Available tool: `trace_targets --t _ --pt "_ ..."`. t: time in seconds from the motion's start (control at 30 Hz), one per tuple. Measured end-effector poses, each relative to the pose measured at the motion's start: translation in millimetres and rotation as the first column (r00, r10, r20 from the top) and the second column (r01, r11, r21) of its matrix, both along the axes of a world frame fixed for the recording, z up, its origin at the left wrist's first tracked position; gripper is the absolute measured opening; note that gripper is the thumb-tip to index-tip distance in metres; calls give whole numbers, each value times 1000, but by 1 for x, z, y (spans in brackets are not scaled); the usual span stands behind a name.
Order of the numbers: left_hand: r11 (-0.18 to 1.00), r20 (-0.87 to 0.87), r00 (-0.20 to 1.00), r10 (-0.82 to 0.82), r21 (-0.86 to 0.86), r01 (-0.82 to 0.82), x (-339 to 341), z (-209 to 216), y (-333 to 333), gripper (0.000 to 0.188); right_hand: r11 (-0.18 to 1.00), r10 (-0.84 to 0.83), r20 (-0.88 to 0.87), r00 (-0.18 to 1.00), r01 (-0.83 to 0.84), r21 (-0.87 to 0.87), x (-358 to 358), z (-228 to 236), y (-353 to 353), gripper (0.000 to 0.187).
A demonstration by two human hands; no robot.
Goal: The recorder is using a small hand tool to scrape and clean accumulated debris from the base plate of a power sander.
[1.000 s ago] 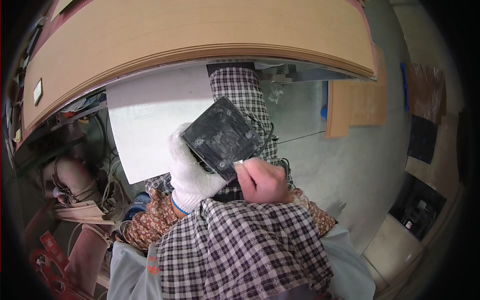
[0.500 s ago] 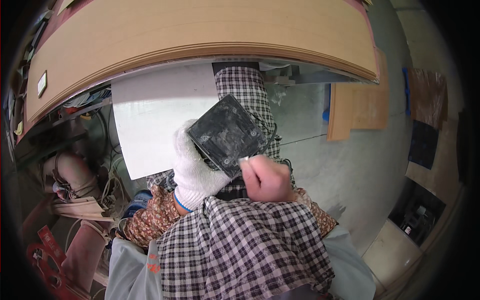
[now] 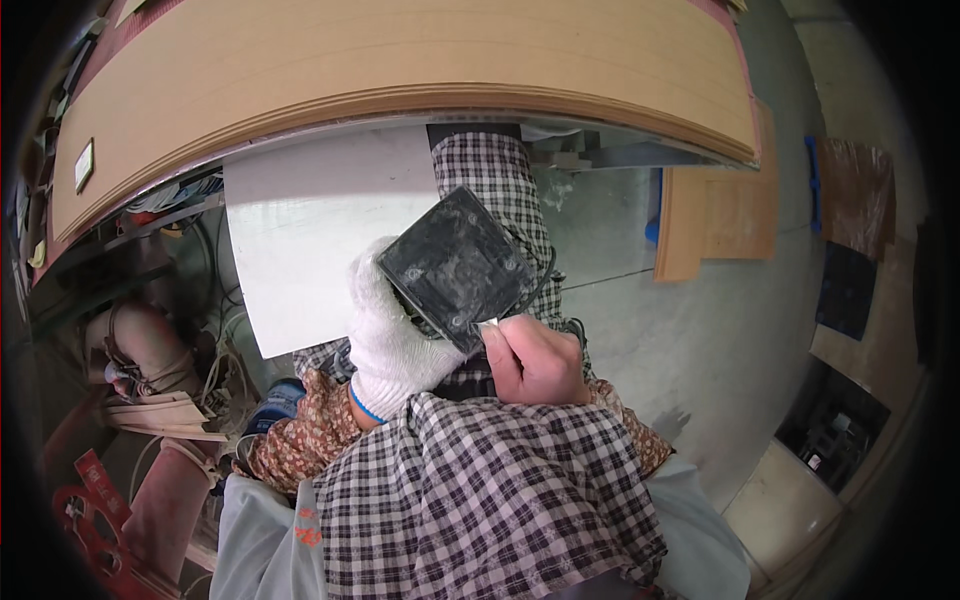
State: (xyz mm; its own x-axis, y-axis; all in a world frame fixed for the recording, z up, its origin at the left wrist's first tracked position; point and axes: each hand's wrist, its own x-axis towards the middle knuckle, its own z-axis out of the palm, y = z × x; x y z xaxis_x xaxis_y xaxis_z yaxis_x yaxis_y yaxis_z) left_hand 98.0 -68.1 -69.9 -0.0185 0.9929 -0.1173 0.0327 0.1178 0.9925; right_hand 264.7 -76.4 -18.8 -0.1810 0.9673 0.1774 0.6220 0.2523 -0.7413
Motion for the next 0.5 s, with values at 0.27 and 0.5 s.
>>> trace_targets --t 0.27,0.5 --pt "996 -287 957 40 92 -15 0 14 3 94 998 -31 -9 999 31 -47 10 -4 5 25" --pt "995 -309 949 59 100 -30 0 8 2 97 999 -41 32 999 41 -8 5 0 11 26"
